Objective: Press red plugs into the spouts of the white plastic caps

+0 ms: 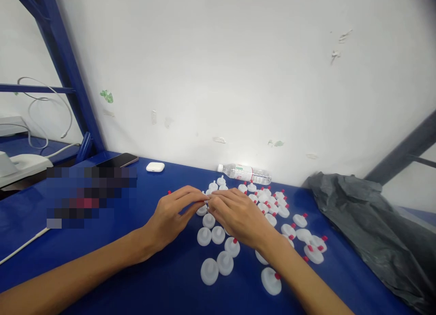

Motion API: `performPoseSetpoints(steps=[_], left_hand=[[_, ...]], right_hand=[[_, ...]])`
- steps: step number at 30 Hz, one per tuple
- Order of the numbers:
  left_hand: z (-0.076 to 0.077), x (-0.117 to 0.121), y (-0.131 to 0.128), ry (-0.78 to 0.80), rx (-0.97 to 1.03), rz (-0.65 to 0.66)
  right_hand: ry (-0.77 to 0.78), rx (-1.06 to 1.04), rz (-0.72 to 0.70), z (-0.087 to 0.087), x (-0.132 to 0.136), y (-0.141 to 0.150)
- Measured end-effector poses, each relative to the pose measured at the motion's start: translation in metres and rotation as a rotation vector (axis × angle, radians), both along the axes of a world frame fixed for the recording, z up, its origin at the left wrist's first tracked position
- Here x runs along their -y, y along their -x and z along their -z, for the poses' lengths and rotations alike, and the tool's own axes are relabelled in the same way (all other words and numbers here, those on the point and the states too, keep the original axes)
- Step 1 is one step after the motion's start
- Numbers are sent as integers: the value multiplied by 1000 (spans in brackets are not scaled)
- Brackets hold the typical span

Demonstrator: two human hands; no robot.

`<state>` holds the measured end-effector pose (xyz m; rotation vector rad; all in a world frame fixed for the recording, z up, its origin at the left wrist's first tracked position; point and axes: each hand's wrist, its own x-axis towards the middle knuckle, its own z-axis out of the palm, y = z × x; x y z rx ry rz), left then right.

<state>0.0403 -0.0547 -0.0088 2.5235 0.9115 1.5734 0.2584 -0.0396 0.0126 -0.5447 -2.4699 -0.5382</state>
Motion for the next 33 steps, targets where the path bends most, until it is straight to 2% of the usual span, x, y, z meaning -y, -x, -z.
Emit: performPoseSetpoints(steps=[8, 11, 13, 18, 24, 28, 33], left_hand=[[-7, 1, 1, -50, 100, -15], [-8, 2, 1, -11, 134, -5], [-8, 3, 0, 105, 185, 18], [-10, 2, -3, 596, 473, 173], [-16, 9, -4, 889, 449, 478], [-19, 16, -5, 961, 397, 589], [-15, 12, -4, 922, 334, 491]], right_hand=[[-74, -84, -72, 1, 1, 0], [-121, -89, -80, 1, 2, 0], [-154, -103, -78, 0, 2, -2], [-285, -127, -56, -7, 4, -6], [-430, -118, -152, -9, 11, 0], [-417, -133, -210, -8, 18, 5], [-403, -117, -227, -6, 19, 7]])
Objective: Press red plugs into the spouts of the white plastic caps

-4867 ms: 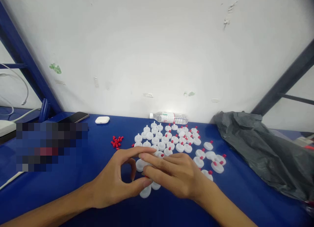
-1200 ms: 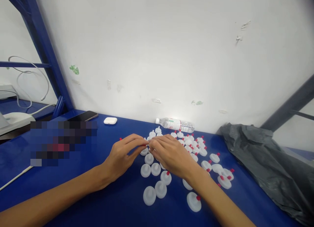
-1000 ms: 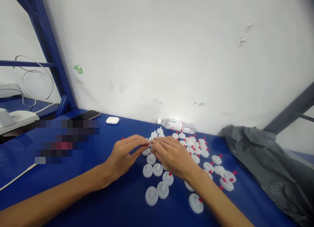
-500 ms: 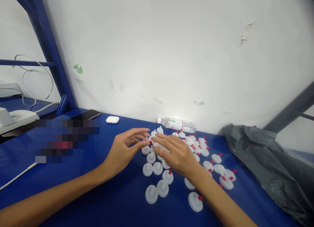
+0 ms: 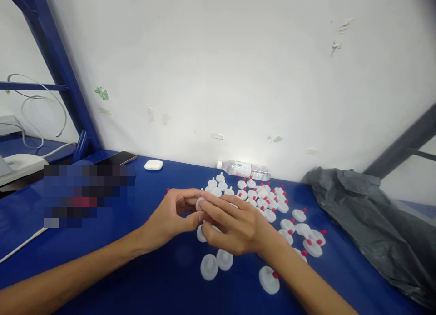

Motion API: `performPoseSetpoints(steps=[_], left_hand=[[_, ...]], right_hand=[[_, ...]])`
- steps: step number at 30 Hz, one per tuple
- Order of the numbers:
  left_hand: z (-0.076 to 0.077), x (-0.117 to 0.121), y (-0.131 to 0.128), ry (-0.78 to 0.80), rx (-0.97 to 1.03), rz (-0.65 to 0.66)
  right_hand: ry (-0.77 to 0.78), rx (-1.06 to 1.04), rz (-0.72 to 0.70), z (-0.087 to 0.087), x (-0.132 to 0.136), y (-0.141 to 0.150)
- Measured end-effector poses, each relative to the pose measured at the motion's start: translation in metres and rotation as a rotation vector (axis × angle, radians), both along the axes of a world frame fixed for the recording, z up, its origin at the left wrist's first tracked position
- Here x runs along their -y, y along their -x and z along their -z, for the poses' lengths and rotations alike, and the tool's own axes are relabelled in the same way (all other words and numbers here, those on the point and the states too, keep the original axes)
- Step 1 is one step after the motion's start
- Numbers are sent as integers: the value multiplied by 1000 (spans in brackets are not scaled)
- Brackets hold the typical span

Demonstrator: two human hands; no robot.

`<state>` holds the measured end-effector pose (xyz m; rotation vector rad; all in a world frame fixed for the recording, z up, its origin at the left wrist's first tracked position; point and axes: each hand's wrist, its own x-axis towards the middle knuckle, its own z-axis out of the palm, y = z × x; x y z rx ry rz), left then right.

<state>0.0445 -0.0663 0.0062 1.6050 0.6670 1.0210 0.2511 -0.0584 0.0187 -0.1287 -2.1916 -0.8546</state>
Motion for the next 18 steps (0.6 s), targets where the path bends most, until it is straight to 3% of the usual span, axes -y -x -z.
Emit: performPoseSetpoints(steps=[8, 11, 14, 16, 18], left_hand=[[-2, 0, 4, -92, -73, -35], [-5, -2, 8, -281, -211, -241], [-2, -11, 12, -557, -461, -485], [1, -18, 14, -746, -644, -545], [5, -22, 15, -835, -788, -548]], right_hand=[[12, 15, 58, -8, -3, -2], [82, -7, 148, -10, -8, -10], [250, -40, 356, -6, -19, -19], [386, -63, 511, -3, -26, -25], [503, -63, 633, 1, -32, -30]])
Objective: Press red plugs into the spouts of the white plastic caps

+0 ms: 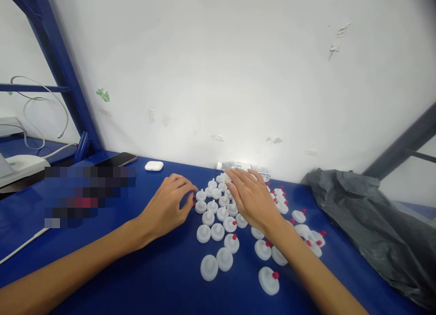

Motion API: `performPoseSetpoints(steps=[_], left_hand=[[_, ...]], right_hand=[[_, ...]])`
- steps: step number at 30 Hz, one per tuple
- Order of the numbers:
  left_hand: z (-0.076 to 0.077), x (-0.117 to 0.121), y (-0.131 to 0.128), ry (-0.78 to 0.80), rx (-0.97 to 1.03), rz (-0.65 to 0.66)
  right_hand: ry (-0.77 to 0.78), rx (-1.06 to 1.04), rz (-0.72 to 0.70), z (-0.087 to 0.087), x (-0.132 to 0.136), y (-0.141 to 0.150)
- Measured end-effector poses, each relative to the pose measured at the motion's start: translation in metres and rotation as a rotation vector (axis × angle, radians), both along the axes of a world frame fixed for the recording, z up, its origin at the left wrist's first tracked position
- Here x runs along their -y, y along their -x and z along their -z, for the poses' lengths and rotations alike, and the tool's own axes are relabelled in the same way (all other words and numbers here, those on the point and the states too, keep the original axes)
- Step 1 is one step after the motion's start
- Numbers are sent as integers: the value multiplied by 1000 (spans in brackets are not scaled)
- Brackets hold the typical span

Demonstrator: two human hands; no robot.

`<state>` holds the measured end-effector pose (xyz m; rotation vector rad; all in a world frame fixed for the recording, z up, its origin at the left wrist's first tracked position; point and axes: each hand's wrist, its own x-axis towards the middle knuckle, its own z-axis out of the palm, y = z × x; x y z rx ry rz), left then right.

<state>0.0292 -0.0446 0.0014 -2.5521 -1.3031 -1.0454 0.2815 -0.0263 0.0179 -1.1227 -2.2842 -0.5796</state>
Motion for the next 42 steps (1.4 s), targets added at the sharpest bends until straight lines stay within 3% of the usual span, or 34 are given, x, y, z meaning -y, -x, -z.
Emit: performPoseSetpoints(steps=[5, 13, 20, 26, 32, 38, 42], left_hand=[[6, 2, -1, 63, -162, -81], [7, 7, -4, 133, -190, -60], [13, 4, -3, 183, -220, -39], [14, 1, -2, 195, -236, -37], [13, 1, -3, 155, -221, -50], [13, 1, -2, 93, -209, -54], [12, 0, -3, 39, -190, -56]], right_hand=[[183, 40, 118, 7, -6, -9], [263, 95, 206, 13, -9, -12], [379, 86, 188, 12, -8, -13], [373, 80, 172, 8, -7, -13], [194, 34, 148, -4, -6, -13], [114, 89, 34, -14, -5, -18], [145, 142, -39, -22, 1, -23]])
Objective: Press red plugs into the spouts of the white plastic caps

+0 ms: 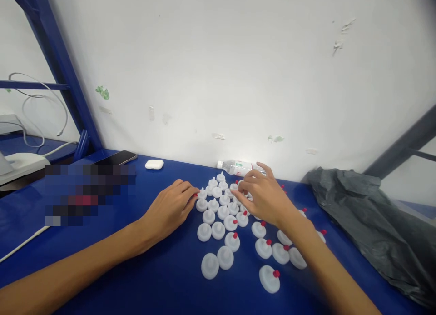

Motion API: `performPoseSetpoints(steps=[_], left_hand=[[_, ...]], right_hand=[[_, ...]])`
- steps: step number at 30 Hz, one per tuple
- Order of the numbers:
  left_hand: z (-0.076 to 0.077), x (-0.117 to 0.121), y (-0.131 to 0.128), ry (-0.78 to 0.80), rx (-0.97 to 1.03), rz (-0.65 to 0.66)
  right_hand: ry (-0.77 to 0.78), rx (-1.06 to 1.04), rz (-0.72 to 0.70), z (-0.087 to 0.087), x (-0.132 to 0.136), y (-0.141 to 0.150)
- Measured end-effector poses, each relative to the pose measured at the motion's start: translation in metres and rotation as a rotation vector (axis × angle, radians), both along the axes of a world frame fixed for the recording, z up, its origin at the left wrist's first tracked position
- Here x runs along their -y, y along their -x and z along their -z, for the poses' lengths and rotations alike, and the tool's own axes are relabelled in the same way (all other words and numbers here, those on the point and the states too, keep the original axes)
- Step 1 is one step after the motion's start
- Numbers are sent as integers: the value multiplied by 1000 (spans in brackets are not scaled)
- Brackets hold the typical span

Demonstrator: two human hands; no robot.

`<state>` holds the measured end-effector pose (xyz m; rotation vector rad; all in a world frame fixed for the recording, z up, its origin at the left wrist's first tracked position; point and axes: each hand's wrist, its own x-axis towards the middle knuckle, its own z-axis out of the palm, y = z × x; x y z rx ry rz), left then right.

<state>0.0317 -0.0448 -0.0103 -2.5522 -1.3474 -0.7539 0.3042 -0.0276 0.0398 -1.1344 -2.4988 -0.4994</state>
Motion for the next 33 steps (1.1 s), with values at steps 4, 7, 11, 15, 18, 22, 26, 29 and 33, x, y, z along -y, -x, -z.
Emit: performPoseSetpoints(steps=[4, 7, 11, 15, 18, 22, 26, 29, 33], left_hand=[[1, 0, -1, -32, 22, 8], [2, 1, -1, -41, 42, 26], [4, 2, -1, -35, 76, 57], [2, 6, -3, -12, 191, 149], [1, 10, -6, 9, 273, 219], [-1, 14, -8, -45, 308, 254], [-1, 15, -8, -93, 317, 282], [-1, 15, -8, -69, 331, 308], [1, 14, -7, -56, 364, 334]], right_hand=[[62, 42, -45, 3, 6, 3], [101, 77, -36, 8, 6, 6], [104, 54, -28, 6, 4, 3], [30, -46, -49, 2, 5, -1], [-4, -63, -90, 6, 8, 3], [-7, -49, -147, 15, 13, 19], [10, -88, -232, 21, 19, 32], [-10, -111, -301, 24, 23, 39], [-59, -161, -301, 27, 24, 42]])
